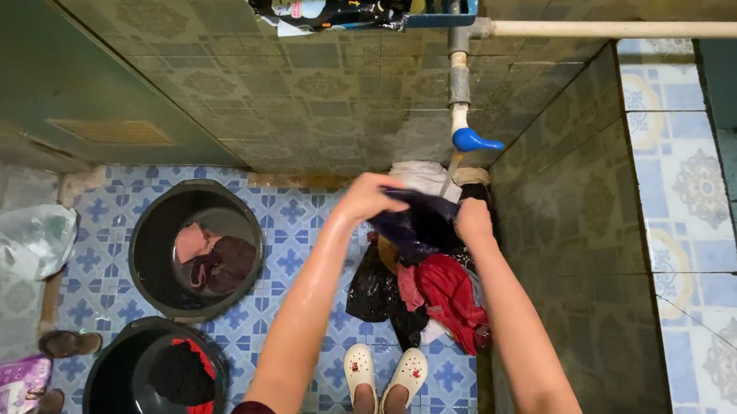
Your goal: Hand washing and rinsing various clothing items under a running faucet using basins.
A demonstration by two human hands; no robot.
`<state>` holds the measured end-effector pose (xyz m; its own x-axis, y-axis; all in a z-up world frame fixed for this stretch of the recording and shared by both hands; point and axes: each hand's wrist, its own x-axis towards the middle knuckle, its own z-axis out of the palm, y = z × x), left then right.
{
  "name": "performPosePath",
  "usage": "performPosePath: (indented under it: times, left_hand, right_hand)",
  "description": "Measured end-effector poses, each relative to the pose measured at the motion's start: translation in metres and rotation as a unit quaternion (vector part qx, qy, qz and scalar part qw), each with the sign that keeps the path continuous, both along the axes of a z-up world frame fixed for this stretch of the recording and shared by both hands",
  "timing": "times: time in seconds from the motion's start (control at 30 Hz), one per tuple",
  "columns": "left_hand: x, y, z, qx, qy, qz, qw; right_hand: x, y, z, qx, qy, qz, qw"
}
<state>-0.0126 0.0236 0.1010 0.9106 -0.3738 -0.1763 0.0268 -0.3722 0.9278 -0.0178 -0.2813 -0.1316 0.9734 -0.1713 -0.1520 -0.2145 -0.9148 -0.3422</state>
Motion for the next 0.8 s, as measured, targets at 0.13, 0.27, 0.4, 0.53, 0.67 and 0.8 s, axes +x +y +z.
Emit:
performPosePath:
  times: [0.13,0.27,0.4,0.53,0.67,0.8]
  left_hand:
    - [-0.003,0.059,-0.094,0.316,-0.079,0.124,0.937]
    - [-0.026,0.078,-0.14,0.284,0.085,0.249,0.922]
    - [-0.036,0.063,-0.146,-0.2,0.414,0.259,0.85]
    - [-0.025,0.025,-0.13,-0.376,0.415,0.216,0.8]
    - [-0.002,-0.002,-0.119,-0.301,0.295,0.275,0.864]
    - [0.015,-0.015,-0.111,-0.205,0.208,0.219,0.931]
  right_hand:
    - [-0.017,0.013,0.136,-0.014,0.022,-0.018,0.999]
    - [-0.02,0.019,0.21,0.047,0.034,-0.051,0.997]
    - [-0.016,0.009,0.177,0.181,0.024,-0.054,0.982]
    - [-0.011,0.005,0.166,0.335,0.042,-0.126,0.933]
    - [-0.001,-0.011,0.149,0.475,0.008,-0.206,0.855]
    - [-0.004,-0.012,0.175,0.561,0.035,-0.284,0.777]
